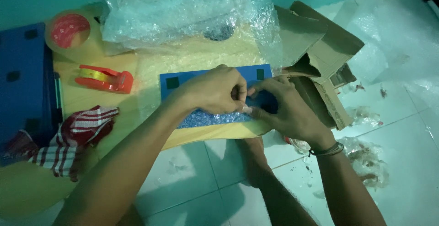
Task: Cleaning a blue panel with a cloth and wrapping it in bubble wrap using adhesive tape.
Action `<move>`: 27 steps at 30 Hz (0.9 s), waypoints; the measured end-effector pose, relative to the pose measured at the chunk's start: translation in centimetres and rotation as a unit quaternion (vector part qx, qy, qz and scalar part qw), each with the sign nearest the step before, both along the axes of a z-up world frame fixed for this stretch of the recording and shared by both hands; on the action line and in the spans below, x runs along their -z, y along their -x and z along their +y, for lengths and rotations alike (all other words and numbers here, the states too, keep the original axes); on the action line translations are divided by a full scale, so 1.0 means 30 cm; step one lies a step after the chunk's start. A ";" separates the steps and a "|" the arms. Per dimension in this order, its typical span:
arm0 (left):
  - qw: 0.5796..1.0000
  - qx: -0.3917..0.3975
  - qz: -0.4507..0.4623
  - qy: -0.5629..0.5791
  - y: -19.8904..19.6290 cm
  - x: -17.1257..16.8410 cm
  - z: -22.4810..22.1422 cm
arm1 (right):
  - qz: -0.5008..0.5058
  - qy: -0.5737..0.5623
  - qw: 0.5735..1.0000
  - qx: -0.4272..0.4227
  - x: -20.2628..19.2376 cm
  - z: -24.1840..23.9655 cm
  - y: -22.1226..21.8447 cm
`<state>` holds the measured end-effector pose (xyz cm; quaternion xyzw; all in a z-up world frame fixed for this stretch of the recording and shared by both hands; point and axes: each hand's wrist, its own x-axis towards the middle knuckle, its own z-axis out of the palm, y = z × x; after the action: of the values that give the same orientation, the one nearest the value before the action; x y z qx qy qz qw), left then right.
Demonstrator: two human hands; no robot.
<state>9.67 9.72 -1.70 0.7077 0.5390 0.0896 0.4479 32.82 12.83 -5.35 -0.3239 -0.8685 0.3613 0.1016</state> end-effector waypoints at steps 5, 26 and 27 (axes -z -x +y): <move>1.000 -0.010 0.015 0.006 -0.006 -0.021 0.000 | 0.029 0.004 1.000 0.011 -0.004 -0.009 -0.012; 0.977 -0.180 0.109 -0.037 -0.018 0.034 0.019 | 0.061 -0.024 0.997 0.050 0.055 -0.041 0.015; 0.973 -0.205 0.096 -0.036 -0.007 0.034 0.021 | 0.058 -0.013 0.997 0.045 0.045 -0.041 0.017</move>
<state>9.87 10.35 -2.72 0.6027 0.7098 0.1303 0.3406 32.30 11.58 -6.71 -0.3400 -0.8502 0.3629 0.1728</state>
